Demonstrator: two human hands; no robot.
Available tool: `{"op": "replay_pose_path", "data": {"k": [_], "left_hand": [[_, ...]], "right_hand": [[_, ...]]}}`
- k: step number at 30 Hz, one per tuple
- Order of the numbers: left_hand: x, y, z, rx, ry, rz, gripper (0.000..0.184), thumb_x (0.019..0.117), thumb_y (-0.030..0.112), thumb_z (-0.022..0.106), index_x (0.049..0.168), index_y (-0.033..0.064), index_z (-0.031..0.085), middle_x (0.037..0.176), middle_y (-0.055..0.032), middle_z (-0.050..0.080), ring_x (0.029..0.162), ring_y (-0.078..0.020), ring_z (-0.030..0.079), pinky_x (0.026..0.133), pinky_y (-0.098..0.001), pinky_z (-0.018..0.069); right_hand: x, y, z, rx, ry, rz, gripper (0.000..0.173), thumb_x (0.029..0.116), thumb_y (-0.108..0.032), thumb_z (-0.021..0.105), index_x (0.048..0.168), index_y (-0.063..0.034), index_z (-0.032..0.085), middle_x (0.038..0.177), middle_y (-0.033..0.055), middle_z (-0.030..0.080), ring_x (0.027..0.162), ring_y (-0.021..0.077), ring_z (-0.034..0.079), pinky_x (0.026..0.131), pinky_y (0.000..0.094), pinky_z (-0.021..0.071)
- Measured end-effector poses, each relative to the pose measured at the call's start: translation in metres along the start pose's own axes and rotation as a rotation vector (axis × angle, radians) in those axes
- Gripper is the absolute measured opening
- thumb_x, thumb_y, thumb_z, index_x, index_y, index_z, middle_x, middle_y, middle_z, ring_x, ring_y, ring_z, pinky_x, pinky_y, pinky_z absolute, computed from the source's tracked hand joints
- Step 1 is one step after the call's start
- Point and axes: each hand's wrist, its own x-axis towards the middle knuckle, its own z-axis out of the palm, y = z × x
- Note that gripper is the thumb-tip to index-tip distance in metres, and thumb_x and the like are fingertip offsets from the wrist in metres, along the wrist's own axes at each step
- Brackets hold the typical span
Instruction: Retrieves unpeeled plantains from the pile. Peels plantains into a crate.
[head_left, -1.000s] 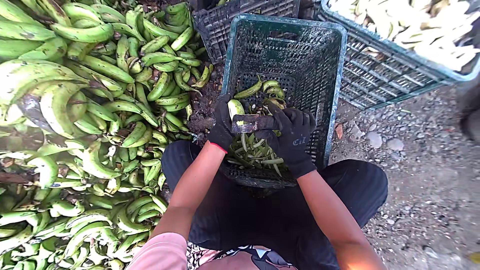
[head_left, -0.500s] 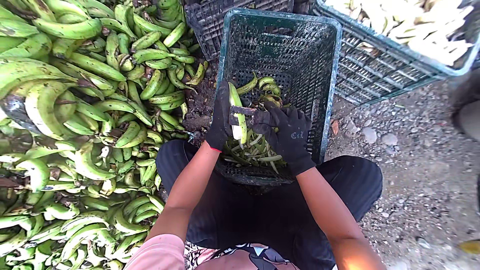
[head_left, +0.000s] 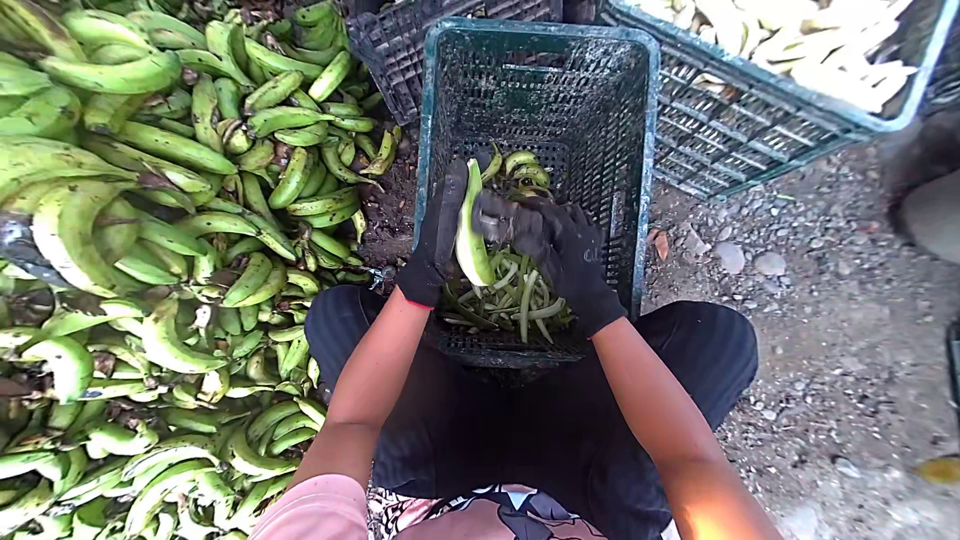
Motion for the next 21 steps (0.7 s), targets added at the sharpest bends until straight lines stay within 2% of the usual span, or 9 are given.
{"op": "replay_pose_path", "data": {"k": [1,2,4,9,13,15,17,19,21], "left_hand": [[0.000,0.004,-0.003,-0.047,0.064,-0.027,0.055,0.1111,0.036,0.015,0.140,0.0072,0.051,0.087,-0.0016,0.067,0.070,-0.0087,0.066,0.065,-0.0259,0.0592],[0.001,0.008,-0.005,-0.135,0.100,-0.077,0.055,0.1114,0.037,0.013,0.135,0.0076,0.053,0.077,-0.0010,0.064,0.061,-0.0088,0.063,0.057,-0.0240,0.0572],[0.002,0.015,-0.015,-0.278,0.083,-0.187,0.060,0.1105,0.041,0.010,0.125,0.0090,0.058,0.065,0.0011,0.058,0.050,-0.0087,0.057,0.045,-0.0219,0.0512],[0.002,0.018,-0.030,-0.458,-0.023,-0.311,0.061,0.1095,0.041,0.009,0.112,0.0077,0.061,0.061,0.0021,0.054,0.047,-0.0076,0.054,0.042,-0.0195,0.0474],[0.003,0.021,-0.019,-0.255,0.150,-0.320,0.057,0.1111,0.041,0.015,0.116,0.0070,0.060,0.063,-0.0008,0.057,0.045,-0.0093,0.055,0.040,-0.0218,0.0484],[0.001,0.020,-0.013,-0.104,0.225,-0.249,0.051,0.1119,0.039,0.016,0.118,0.0086,0.058,0.070,-0.0009,0.061,0.049,-0.0088,0.057,0.043,-0.0224,0.0506],[-0.003,0.014,-0.004,0.085,0.256,-0.115,0.044,0.1120,0.032,0.019,0.124,0.0066,0.054,0.080,0.0001,0.063,0.059,-0.0057,0.060,0.056,-0.0230,0.0557],[-0.006,0.005,0.000,0.194,0.222,0.012,0.045,0.1113,0.026,0.020,0.133,0.0001,0.050,0.104,-0.0045,0.061,0.087,-0.0050,0.060,0.080,-0.0243,0.0543],[-0.003,-0.005,0.002,0.227,0.232,0.052,0.052,0.1121,0.030,0.014,0.133,0.0002,0.051,0.113,-0.0070,0.061,0.096,-0.0073,0.061,0.084,-0.0261,0.0541]], "right_hand": [[-0.002,0.002,0.003,-0.089,0.060,-0.137,0.073,0.0950,-0.070,0.037,0.135,-0.0170,0.068,0.116,0.0260,0.068,0.106,0.0478,0.064,0.086,0.0684,0.0442],[-0.004,0.003,0.005,-0.149,0.099,-0.245,0.083,0.0924,-0.081,0.030,0.134,-0.0204,0.069,0.109,0.0241,0.069,0.100,0.0453,0.065,0.088,0.0670,0.0442],[-0.006,0.004,0.009,-0.173,0.148,-0.389,0.091,0.0887,-0.088,0.024,0.133,-0.0232,0.069,0.102,0.0208,0.069,0.097,0.0411,0.064,0.094,0.0640,0.0415],[-0.007,-0.001,0.012,-0.185,0.234,-0.495,0.091,0.0889,-0.088,0.024,0.130,-0.0228,0.071,0.096,0.0165,0.069,0.098,0.0367,0.063,0.095,0.0570,0.0413],[-0.013,-0.006,0.007,-0.167,0.137,-0.406,0.088,0.0889,-0.087,0.028,0.128,-0.0225,0.072,0.101,0.0183,0.070,0.098,0.0389,0.064,0.092,0.0606,0.0427],[-0.016,-0.012,0.006,-0.134,0.029,-0.280,0.082,0.0893,-0.083,0.035,0.130,-0.0223,0.072,0.104,0.0209,0.070,0.096,0.0419,0.065,0.086,0.0641,0.0438],[-0.014,-0.017,0.006,-0.072,-0.077,-0.107,0.072,0.0942,-0.073,0.039,0.133,-0.0205,0.070,0.112,0.0231,0.069,0.104,0.0452,0.064,0.089,0.0684,0.0432],[-0.006,-0.019,0.007,0.022,-0.156,0.062,0.067,0.0999,-0.066,0.038,0.136,-0.0177,0.067,0.120,0.0221,0.068,0.113,0.0431,0.063,0.096,0.0674,0.0432],[-0.001,-0.014,0.015,0.138,-0.189,0.179,0.064,0.1030,-0.062,0.038,0.135,-0.0140,0.066,0.118,0.0176,0.070,0.112,0.0361,0.065,0.096,0.0628,0.0471]]}}
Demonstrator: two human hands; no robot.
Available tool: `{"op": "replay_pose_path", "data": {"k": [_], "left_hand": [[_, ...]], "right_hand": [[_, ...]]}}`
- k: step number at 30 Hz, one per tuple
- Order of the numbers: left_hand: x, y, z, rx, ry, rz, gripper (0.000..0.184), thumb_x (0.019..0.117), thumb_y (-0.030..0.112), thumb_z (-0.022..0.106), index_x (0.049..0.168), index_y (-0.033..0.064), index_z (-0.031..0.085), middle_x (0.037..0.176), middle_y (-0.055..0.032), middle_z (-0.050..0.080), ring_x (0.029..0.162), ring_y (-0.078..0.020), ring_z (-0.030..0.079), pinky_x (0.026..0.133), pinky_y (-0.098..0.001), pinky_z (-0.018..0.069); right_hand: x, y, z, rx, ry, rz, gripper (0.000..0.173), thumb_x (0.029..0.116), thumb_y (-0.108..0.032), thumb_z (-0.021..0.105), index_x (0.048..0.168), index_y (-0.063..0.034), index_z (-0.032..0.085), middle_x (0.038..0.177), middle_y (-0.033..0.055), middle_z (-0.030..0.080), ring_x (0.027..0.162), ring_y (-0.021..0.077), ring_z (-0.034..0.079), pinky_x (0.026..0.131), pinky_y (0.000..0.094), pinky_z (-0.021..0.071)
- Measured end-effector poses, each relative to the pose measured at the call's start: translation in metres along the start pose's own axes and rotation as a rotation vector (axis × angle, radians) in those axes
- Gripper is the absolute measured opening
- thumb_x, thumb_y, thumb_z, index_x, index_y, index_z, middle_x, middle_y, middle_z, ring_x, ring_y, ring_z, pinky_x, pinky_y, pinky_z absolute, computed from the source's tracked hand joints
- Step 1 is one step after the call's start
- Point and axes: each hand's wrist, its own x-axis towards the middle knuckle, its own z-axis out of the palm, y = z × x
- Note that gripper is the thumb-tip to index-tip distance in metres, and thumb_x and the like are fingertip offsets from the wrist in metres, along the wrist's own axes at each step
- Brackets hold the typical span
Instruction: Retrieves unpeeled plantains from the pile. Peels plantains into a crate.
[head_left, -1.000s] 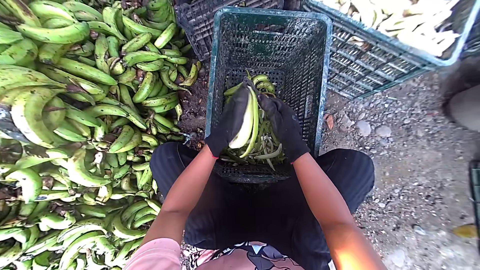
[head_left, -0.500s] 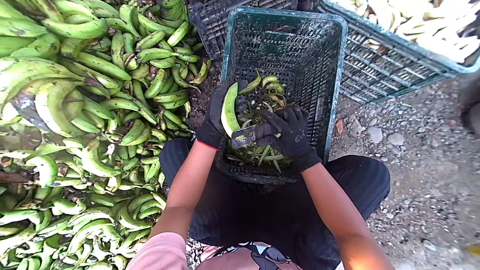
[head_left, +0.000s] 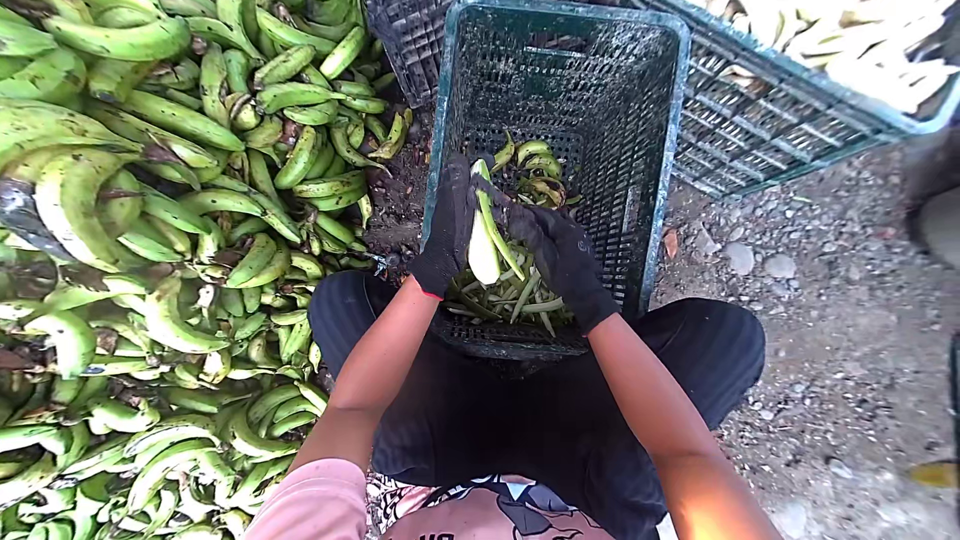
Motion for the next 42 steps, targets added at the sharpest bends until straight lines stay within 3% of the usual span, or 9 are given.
{"op": "replay_pose_path", "data": {"k": [7,10,12,18,24,29,33,37,42], "left_hand": [[-0.015,0.005,0.019,0.165,-0.222,-0.210,0.057,0.1103,0.045,0.017,0.139,0.0073,0.048,0.080,-0.0073,0.065,0.061,-0.0180,0.066,0.056,-0.0351,0.0595],[-0.002,0.011,0.004,-0.043,-0.220,-0.163,0.056,0.1104,0.043,0.013,0.126,0.0062,0.051,0.081,-0.0042,0.067,0.065,-0.0151,0.067,0.057,-0.0316,0.0594],[0.008,0.011,-0.011,-0.164,-0.206,-0.126,0.058,0.1108,0.038,0.012,0.127,0.0042,0.057,0.093,-0.0069,0.073,0.074,-0.0155,0.070,0.065,-0.0316,0.0606],[0.017,0.015,-0.033,-0.342,-0.224,-0.271,0.064,0.1106,0.041,0.007,0.122,0.0070,0.060,0.076,-0.0052,0.068,0.052,-0.0116,0.061,0.042,-0.0239,0.0514],[0.008,0.013,-0.013,-0.027,-0.165,-0.130,0.058,0.1114,0.037,0.013,0.129,0.0032,0.057,0.094,-0.0067,0.069,0.071,-0.0133,0.066,0.064,-0.0300,0.0586],[-0.002,0.012,0.003,0.127,-0.190,-0.117,0.057,0.1118,0.041,0.017,0.126,0.0054,0.059,0.085,-0.0043,0.066,0.069,-0.0121,0.065,0.062,-0.0300,0.0593],[-0.006,0.017,-0.012,0.489,-0.231,-0.071,0.049,0.1072,0.042,0.045,0.145,0.0115,0.053,0.120,-0.0089,0.066,0.099,-0.0130,0.065,0.088,-0.0365,0.0556],[-0.006,-0.012,-0.018,0.940,-0.514,-0.239,0.046,0.1023,0.049,0.056,0.124,0.0093,0.064,0.092,-0.0145,0.067,0.080,-0.0283,0.065,0.076,-0.0537,0.0539],[0.028,-0.002,0.038,0.831,-0.591,-0.310,0.046,0.1048,0.042,0.054,0.118,-0.0005,0.066,0.100,-0.0180,0.068,0.089,-0.0265,0.065,0.084,-0.0504,0.0533]], "right_hand": [[0.008,0.015,-0.001,0.424,0.014,0.277,0.048,0.1105,-0.040,0.037,0.133,-0.0043,0.060,0.113,0.0145,0.069,0.098,0.0221,0.067,0.089,0.0472,0.0534],[0.001,0.014,-0.011,0.272,0.052,0.043,0.055,0.1058,-0.048,0.039,0.131,-0.0062,0.063,0.113,0.0105,0.068,0.103,0.0177,0.065,0.094,0.0433,0.0518],[-0.001,0.012,-0.020,0.005,0.018,-0.189,0.063,0.1017,-0.059,0.041,0.134,-0.0104,0.067,0.123,0.0172,0.069,0.117,0.0342,0.063,0.102,0.0599,0.0448],[-0.007,0.014,-0.020,-0.249,0.121,-0.577,0.080,0.0905,-0.081,0.037,0.130,-0.0204,0.071,0.105,0.0213,0.070,0.098,0.0414,0.066,0.092,0.0641,0.0439],[-0.005,0.000,-0.017,-0.145,0.047,-0.143,0.062,0.0997,-0.061,0.044,0.131,-0.0146,0.070,0.120,0.0222,0.069,0.114,0.0424,0.063,0.097,0.0679,0.0420],[0.011,0.020,-0.023,0.376,0.095,0.316,0.054,0.1074,-0.051,0.038,0.121,-0.0064,0.065,0.103,0.0121,0.069,0.089,0.0220,0.067,0.081,0.0485,0.0550],[0.004,0.019,-0.047,0.665,0.231,0.237,0.042,0.1088,-0.037,0.037,0.123,-0.0045,0.061,0.095,0.0026,0.066,0.075,0.0066,0.061,0.069,0.0284,0.0541],[-0.016,0.026,-0.097,0.684,0.429,0.173,0.049,0.1086,-0.044,0.037,0.128,-0.0061,0.061,0.104,0.0007,0.070,0.074,0.0050,0.064,0.069,0.0261,0.0566],[-0.041,0.047,-0.145,0.750,0.698,0.159,0.050,0.1109,-0.042,0.029,0.131,-0.0081,0.060,0.100,-0.0008,0.074,0.066,0.0051,0.064,0.064,0.0250,0.0570]]}}
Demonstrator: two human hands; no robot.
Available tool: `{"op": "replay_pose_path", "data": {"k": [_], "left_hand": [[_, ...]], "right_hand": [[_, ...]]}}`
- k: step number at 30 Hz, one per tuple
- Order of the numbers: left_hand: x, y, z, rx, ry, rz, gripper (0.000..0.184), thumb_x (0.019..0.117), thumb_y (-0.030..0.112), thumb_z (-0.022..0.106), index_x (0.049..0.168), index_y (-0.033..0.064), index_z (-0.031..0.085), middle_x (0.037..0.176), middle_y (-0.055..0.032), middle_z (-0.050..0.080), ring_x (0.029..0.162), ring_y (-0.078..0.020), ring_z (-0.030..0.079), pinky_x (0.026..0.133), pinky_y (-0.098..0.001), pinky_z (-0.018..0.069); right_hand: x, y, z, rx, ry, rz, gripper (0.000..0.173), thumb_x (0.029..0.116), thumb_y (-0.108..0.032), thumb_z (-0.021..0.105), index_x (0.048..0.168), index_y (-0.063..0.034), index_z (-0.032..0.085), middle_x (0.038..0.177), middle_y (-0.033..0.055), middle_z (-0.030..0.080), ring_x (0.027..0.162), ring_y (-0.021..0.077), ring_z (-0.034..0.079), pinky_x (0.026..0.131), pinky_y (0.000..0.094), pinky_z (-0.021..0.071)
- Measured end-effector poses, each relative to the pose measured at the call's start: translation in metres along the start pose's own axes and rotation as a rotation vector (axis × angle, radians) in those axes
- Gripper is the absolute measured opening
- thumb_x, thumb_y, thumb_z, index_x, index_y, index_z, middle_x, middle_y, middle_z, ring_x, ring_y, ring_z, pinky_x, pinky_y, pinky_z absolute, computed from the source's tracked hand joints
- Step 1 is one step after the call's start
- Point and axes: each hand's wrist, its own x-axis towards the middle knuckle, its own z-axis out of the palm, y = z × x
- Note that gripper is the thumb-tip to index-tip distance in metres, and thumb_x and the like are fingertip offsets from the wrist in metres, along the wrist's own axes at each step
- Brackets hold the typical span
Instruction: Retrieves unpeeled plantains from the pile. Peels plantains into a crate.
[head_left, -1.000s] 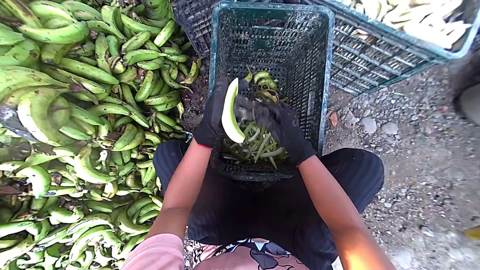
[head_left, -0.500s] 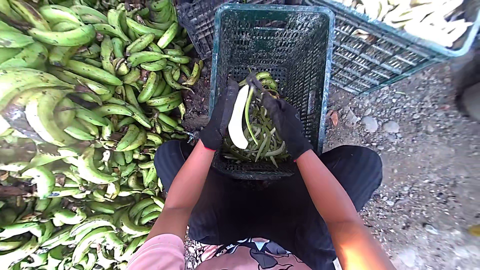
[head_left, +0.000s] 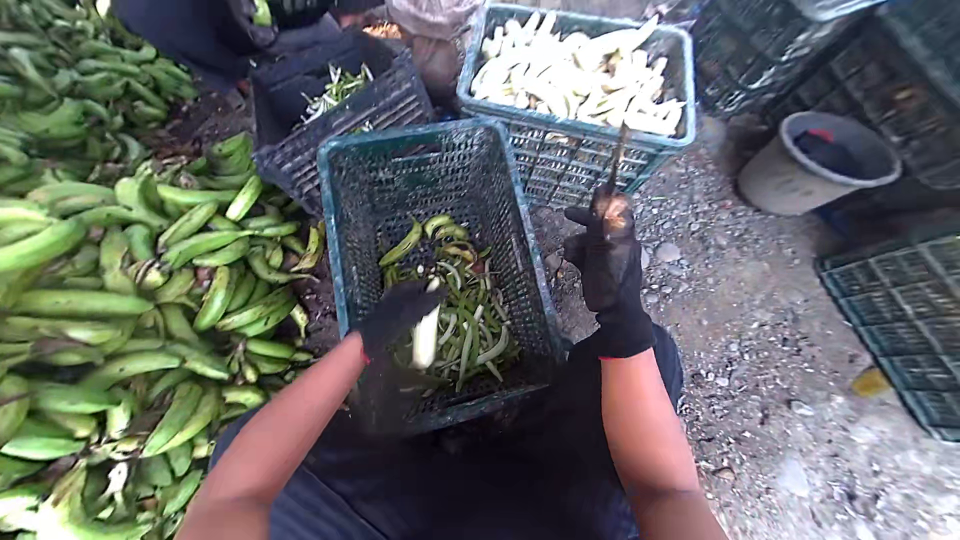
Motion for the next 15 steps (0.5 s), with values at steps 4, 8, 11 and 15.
{"op": "replay_pose_path", "data": {"k": [4,8,11,15], "left_hand": [[0.037,0.139,-0.027,-0.665,-0.026,0.383,0.048,0.1112,0.040,0.025,0.136,0.0030,0.045,0.109,-0.0099,0.065,0.094,-0.0181,0.069,0.083,-0.0374,0.0602],[0.053,0.211,-0.028,-1.125,-0.039,0.456,0.057,0.1091,0.051,0.031,0.150,0.0110,0.028,0.127,-0.0191,0.055,0.103,-0.0308,0.066,0.086,-0.0444,0.0592],[0.041,0.178,-0.030,-0.957,0.006,0.448,0.059,0.1084,0.051,0.033,0.149,0.0085,0.034,0.131,-0.0165,0.055,0.109,-0.0281,0.065,0.089,-0.0428,0.0587],[0.000,0.079,-0.069,-0.697,0.130,0.324,0.060,0.1054,0.056,0.035,0.148,0.0134,0.039,0.133,-0.0107,0.058,0.114,-0.0269,0.065,0.094,-0.0473,0.0574]], "right_hand": [[0.000,0.001,-0.016,0.040,0.070,-0.031,0.051,0.1115,-0.042,0.026,0.138,-0.0067,0.050,0.110,0.0007,0.072,0.068,0.0062,0.065,0.065,0.0264,0.0585],[-0.011,0.005,-0.020,0.038,-0.036,-0.048,0.066,0.1064,-0.062,0.024,0.147,-0.0144,0.043,0.115,-0.0016,0.069,0.070,0.0054,0.063,0.067,0.0269,0.0567],[-0.015,0.006,-0.011,0.082,-0.124,-0.069,0.068,0.1049,-0.064,0.029,0.143,-0.0112,0.047,0.109,0.0007,0.069,0.067,0.0061,0.061,0.062,0.0261,0.0550],[-0.009,0.005,0.009,0.274,-0.247,0.033,0.056,0.1074,-0.052,0.036,0.141,-0.0079,0.046,0.114,0.0031,0.068,0.071,0.0076,0.063,0.064,0.0255,0.0564]]}}
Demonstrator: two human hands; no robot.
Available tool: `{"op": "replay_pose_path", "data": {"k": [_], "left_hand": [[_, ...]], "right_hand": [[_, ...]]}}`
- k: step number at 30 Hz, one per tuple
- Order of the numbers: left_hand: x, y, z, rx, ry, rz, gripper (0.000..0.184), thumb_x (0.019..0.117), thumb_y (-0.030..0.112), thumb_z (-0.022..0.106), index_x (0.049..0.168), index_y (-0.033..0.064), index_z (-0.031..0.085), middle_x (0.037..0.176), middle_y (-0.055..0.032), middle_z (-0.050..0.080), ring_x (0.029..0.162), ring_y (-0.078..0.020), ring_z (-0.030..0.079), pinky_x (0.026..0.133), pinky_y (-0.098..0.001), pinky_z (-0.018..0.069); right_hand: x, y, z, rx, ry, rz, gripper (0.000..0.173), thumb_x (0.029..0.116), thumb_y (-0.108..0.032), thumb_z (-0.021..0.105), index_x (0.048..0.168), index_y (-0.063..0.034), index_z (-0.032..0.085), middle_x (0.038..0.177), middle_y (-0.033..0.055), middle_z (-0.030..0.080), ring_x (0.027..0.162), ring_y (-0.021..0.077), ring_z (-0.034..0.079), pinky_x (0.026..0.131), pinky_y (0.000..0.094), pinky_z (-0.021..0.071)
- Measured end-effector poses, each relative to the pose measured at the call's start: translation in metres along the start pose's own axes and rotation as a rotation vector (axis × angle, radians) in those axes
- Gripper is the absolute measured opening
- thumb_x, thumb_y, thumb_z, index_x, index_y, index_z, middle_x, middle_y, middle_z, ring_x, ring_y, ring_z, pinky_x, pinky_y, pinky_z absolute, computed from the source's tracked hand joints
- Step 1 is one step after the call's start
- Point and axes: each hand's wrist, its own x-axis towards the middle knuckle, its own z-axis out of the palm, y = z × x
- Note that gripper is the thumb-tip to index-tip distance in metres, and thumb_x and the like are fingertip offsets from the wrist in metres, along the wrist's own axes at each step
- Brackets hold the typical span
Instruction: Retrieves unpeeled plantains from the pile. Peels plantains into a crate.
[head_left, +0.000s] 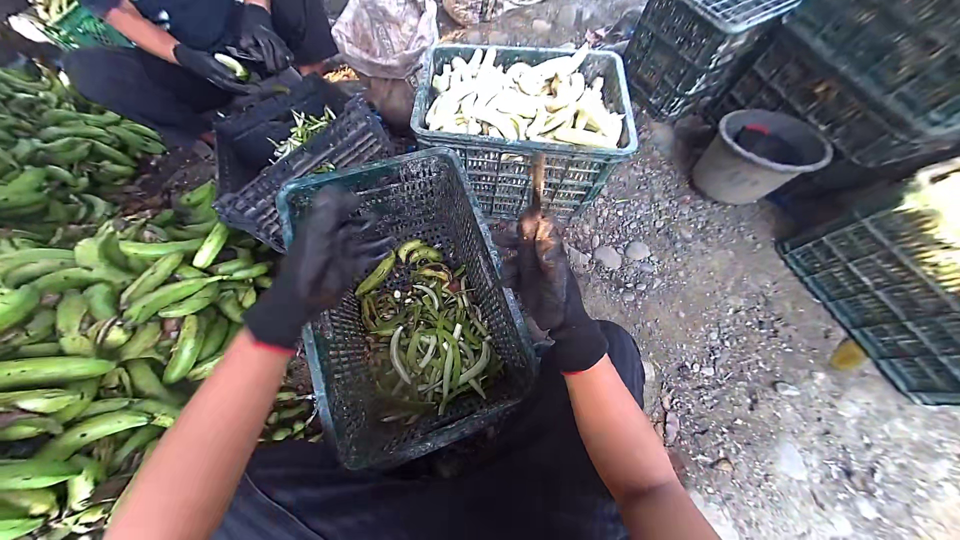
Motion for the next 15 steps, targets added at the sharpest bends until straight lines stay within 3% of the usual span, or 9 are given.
{"op": "replay_pose_path", "data": {"k": [3,5,7,9,11,13,15], "left_hand": [[-0.058,-0.016,-0.092,0.009,0.222,-0.060,0.057,0.1060,0.054,0.034,0.146,0.0148,0.043,0.131,-0.0094,0.062,0.114,-0.0272,0.066,0.094,-0.0479,0.0566],[-0.109,-0.021,-0.141,-0.030,0.438,-0.026,0.050,0.1055,0.047,0.037,0.138,0.0108,0.049,0.121,-0.0091,0.066,0.106,-0.0250,0.068,0.091,-0.0440,0.0582],[-0.168,-0.034,-0.190,-0.112,0.552,0.056,0.050,0.1061,0.049,0.032,0.127,0.0102,0.055,0.109,-0.0065,0.070,0.100,-0.0225,0.070,0.090,-0.0411,0.0589],[-0.230,-0.057,-0.231,-0.208,0.607,0.122,0.054,0.1070,0.051,0.030,0.128,0.0094,0.056,0.111,-0.0077,0.072,0.104,-0.0235,0.071,0.092,-0.0405,0.0594],[-0.284,-0.074,-0.240,-0.284,0.741,0.137,0.054,0.1078,0.051,0.029,0.128,0.0088,0.056,0.108,-0.0070,0.073,0.100,-0.0217,0.073,0.090,-0.0378,0.0606],[-0.319,-0.079,-0.215,-0.313,1.004,0.068,0.045,0.1100,0.040,0.024,0.121,0.0095,0.055,0.098,-0.0042,0.072,0.089,-0.0179,0.071,0.083,-0.0356,0.0604],[-0.343,-0.092,-0.202,-0.284,1.208,-0.035,0.039,0.1093,0.036,0.029,0.126,0.0090,0.052,0.100,-0.0042,0.068,0.086,-0.0170,0.070,0.080,-0.0359,0.0593]], "right_hand": [[0.002,0.001,0.017,-0.012,-0.038,0.065,0.047,0.1113,-0.042,0.035,0.139,-0.0078,0.049,0.112,0.0052,0.069,0.067,0.0083,0.063,0.060,0.0250,0.0558],[0.004,0.005,0.028,-0.005,-0.099,0.109,0.052,0.1108,-0.047,0.030,0.142,-0.0096,0.048,0.115,0.0047,0.068,0.068,0.0086,0.062,0.061,0.0247,0.0545],[0.005,0.011,0.039,-0.014,-0.183,0.143,0.059,0.1095,-0.054,0.026,0.145,-0.0103,0.044,0.118,0.0044,0.067,0.069,0.0087,0.062,0.061,0.0242,0.0541],[0.005,0.016,0.049,-0.028,-0.279,0.152,0.061,0.1088,-0.056,0.022,0.148,-0.0120,0.038,0.123,0.0030,0.067,0.070,0.0083,0.063,0.059,0.0233,0.0541],[-0.001,0.019,0.058,-0.065,-0.332,0.170,0.061,0.1085,-0.054,0.026,0.149,-0.0118,0.042,0.118,0.0038,0.070,0.066,0.0090,0.063,0.057,0.0245,0.0542],[-0.009,0.024,0.065,-0.110,-0.400,0.254,0.057,0.1073,-0.054,0.031,0.146,-0.0166,0.048,0.095,0.0003,0.068,0.061,0.0075,0.058,0.055,0.0232,0.0517],[-0.016,0.034,0.073,-0.256,-0.438,0.330,0.048,0.1093,-0.043,0.034,0.143,-0.0145,0.053,0.083,0.0001,0.064,0.060,0.0075,0.056,0.055,0.0245,0.0517]]}}
